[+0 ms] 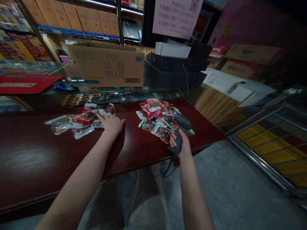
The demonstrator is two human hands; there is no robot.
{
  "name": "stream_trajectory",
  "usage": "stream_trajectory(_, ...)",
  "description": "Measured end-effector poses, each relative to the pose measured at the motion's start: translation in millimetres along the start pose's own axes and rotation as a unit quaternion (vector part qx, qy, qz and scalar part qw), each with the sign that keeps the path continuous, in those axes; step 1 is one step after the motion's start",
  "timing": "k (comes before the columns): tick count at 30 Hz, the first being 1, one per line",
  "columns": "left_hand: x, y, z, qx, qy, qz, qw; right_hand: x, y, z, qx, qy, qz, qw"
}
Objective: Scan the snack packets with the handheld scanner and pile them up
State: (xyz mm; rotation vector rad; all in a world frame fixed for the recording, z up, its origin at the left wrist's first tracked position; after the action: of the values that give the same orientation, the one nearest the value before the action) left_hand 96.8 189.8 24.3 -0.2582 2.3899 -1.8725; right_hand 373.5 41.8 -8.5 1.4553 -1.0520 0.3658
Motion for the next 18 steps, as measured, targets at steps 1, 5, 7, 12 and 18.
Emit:
stream_trajectory(1, 0, -3.0, 1, -0.008, -0.003, -0.004, 1.0, 0, 0, 0, 0.001, 0.001, 0.0, 1.0)
stream_trajectory(5, -21, -17.4, 13, -0.061, 0.09, 0.076, 0.991, -1, -1, 0, 0.0, 0.001, -0.002, 1.0)
stream_trajectory(7, -41, -16.7, 25, -0.027, 0.173, 0.132, 0.976, -1, -2, 0, 0.004, -0.001, 0.0, 1.0)
stream_trajectory(12, -75, -0.4, 46, 0.092, 0.247, 0.181, 0.948, -4, -3, 0, 0.02, 0.001, 0.022, 1.0)
stream_trajectory(18, -71, 4.9, 33, 0.158, 0.185, 0.386, 0.89, -4, 1, 2, 0.027, -0.012, 0.058, 0.998)
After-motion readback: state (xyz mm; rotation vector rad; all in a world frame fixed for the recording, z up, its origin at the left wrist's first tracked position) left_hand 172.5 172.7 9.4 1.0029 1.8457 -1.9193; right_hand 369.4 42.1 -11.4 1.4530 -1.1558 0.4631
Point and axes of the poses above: each hand's wrist, its own z-axis away from the middle knuckle, its own y-axis out of the palm, x = y × z, the point moved 5 cm from there along -z, towards the middle knuckle, and after that the axes turned 13 degrees about -y, right-handed, at the moved point
